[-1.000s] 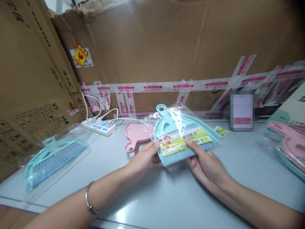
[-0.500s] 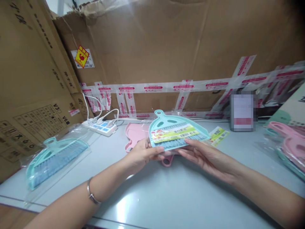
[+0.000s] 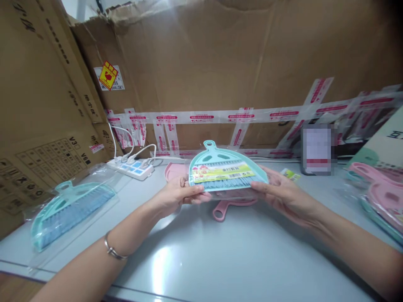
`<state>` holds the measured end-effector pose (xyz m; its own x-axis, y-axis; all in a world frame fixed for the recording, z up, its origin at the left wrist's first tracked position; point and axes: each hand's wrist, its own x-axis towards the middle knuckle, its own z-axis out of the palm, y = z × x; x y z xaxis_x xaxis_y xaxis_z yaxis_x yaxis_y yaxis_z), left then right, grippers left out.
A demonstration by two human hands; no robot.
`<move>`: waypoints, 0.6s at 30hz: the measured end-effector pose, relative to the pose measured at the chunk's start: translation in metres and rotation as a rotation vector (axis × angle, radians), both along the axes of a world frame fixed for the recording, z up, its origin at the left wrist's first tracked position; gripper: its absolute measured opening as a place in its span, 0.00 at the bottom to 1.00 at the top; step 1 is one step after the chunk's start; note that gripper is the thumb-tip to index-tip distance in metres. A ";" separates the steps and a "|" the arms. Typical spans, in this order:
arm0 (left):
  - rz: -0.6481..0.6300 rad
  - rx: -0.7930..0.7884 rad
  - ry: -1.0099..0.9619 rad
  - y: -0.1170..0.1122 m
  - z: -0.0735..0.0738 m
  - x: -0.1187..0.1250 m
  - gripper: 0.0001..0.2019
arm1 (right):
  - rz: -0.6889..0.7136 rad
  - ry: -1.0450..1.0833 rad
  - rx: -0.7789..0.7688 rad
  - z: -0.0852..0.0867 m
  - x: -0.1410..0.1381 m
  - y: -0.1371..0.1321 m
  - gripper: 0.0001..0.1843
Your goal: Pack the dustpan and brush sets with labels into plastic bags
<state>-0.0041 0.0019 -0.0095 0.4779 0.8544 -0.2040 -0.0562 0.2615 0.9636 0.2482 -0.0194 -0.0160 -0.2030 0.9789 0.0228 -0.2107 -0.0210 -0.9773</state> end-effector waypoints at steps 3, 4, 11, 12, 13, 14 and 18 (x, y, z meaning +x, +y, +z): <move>0.012 0.028 0.063 0.000 -0.004 0.002 0.17 | -0.048 0.083 -0.106 -0.003 -0.005 -0.001 0.23; 0.025 0.050 0.096 0.001 -0.006 0.002 0.17 | -0.090 0.111 -0.140 -0.006 -0.006 0.000 0.20; 0.051 0.354 0.074 -0.006 -0.005 0.005 0.49 | -0.263 0.297 -0.278 -0.020 -0.011 0.004 0.08; 0.027 0.428 0.067 -0.008 -0.005 0.004 0.56 | -0.273 0.315 -0.284 -0.019 -0.011 0.004 0.08; -0.001 0.508 0.083 -0.009 -0.004 0.003 0.61 | -0.286 0.323 -0.293 -0.017 -0.012 0.003 0.08; -0.028 0.588 0.121 -0.009 -0.005 0.002 0.62 | -0.297 0.324 -0.303 -0.016 -0.013 0.002 0.07; -0.031 0.799 0.264 -0.007 -0.009 0.001 0.44 | -0.330 0.280 -0.306 -0.008 -0.015 -0.002 0.05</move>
<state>-0.0032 -0.0052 -0.0189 0.5248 0.7767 0.3484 0.1927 -0.5071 0.8401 0.2328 -0.0217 -0.0239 0.0901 0.9600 -0.2650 -0.5064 -0.1849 -0.8423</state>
